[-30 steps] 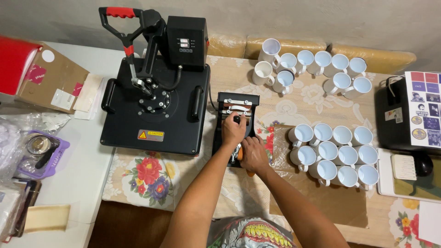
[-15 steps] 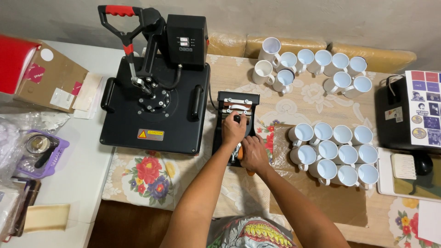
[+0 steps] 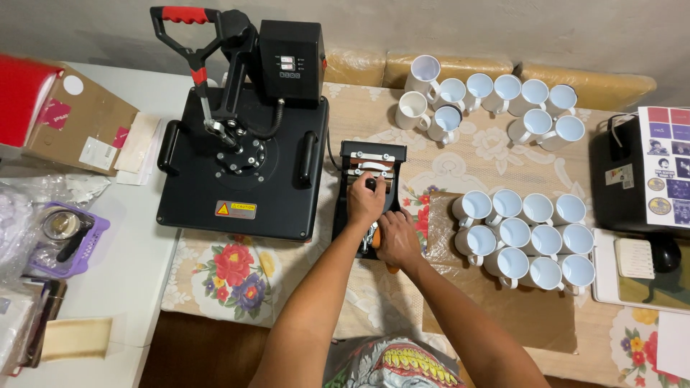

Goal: Preparing and heat pressing designs onto ceramic mugs

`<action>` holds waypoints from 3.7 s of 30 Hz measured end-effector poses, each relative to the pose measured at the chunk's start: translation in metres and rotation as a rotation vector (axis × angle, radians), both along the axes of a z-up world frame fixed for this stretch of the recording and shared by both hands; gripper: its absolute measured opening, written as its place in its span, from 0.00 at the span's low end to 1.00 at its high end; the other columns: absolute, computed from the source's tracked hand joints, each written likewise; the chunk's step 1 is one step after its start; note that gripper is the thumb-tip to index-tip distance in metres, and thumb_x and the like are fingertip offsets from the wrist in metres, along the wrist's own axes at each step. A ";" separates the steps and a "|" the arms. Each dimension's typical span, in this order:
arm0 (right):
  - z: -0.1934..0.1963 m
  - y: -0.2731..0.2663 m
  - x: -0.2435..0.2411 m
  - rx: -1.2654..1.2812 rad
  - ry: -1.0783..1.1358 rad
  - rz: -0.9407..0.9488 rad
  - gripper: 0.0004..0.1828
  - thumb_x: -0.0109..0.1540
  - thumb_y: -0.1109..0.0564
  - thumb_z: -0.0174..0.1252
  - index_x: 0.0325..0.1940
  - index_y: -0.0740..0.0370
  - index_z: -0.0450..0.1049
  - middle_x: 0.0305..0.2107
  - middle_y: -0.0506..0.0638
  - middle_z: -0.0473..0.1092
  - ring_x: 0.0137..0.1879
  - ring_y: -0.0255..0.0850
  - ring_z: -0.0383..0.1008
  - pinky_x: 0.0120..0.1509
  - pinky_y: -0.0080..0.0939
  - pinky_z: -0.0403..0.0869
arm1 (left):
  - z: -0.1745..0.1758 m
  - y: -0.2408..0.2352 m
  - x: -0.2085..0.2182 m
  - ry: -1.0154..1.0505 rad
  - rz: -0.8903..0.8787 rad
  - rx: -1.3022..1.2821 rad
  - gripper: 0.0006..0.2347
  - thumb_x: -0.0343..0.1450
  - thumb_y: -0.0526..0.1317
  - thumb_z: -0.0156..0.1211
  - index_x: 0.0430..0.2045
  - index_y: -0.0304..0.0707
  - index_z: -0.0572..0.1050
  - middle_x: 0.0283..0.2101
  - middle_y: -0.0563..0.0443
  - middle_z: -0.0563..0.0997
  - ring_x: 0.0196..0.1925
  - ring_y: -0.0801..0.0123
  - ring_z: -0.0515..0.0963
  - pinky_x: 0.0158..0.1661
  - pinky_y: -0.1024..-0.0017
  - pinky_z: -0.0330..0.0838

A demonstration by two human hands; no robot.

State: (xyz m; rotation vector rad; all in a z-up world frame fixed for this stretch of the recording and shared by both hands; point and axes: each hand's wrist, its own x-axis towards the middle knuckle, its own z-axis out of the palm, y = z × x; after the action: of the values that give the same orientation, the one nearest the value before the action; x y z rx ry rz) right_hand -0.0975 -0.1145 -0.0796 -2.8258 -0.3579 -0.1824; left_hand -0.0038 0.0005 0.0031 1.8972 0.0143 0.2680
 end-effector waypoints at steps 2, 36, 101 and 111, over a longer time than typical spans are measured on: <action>0.002 0.000 0.000 0.006 0.010 -0.002 0.32 0.36 0.52 0.65 0.46 0.53 0.77 0.42 0.50 0.74 0.55 0.52 0.78 0.83 0.63 0.65 | -0.001 0.000 0.001 0.001 -0.002 -0.007 0.16 0.74 0.43 0.66 0.17 0.40 0.70 0.13 0.44 0.71 0.18 0.54 0.75 0.25 0.64 0.67; 0.002 0.000 -0.002 0.038 -0.003 0.008 0.28 0.41 0.53 0.68 0.46 0.52 0.76 0.42 0.49 0.74 0.55 0.51 0.77 0.83 0.64 0.64 | 0.000 0.000 0.003 -0.022 0.012 0.036 0.16 0.74 0.42 0.66 0.16 0.41 0.69 0.12 0.46 0.70 0.17 0.53 0.75 0.24 0.64 0.67; -0.010 0.015 -0.004 -0.264 0.209 -0.071 0.50 0.49 0.36 0.75 0.70 0.53 0.67 0.68 0.54 0.67 0.79 0.52 0.62 0.90 0.72 0.49 | -0.013 -0.005 0.007 -0.005 0.210 0.296 0.13 0.75 0.48 0.62 0.22 0.45 0.74 0.18 0.41 0.80 0.30 0.36 0.88 0.33 0.45 0.80; -0.017 0.011 0.000 -0.249 0.288 -0.020 0.55 0.50 0.33 0.75 0.75 0.54 0.64 0.69 0.54 0.64 0.80 0.53 0.59 0.90 0.72 0.48 | -0.014 -0.003 0.007 -0.019 0.220 0.279 0.14 0.75 0.46 0.64 0.19 0.45 0.72 0.15 0.45 0.77 0.24 0.41 0.85 0.27 0.52 0.76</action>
State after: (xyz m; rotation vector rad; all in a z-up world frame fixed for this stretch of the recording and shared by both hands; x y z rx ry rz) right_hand -0.0973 -0.1034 -0.0968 -3.0400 -0.3046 0.2826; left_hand 0.0034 -0.0026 -0.0108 2.1727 0.1827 0.4566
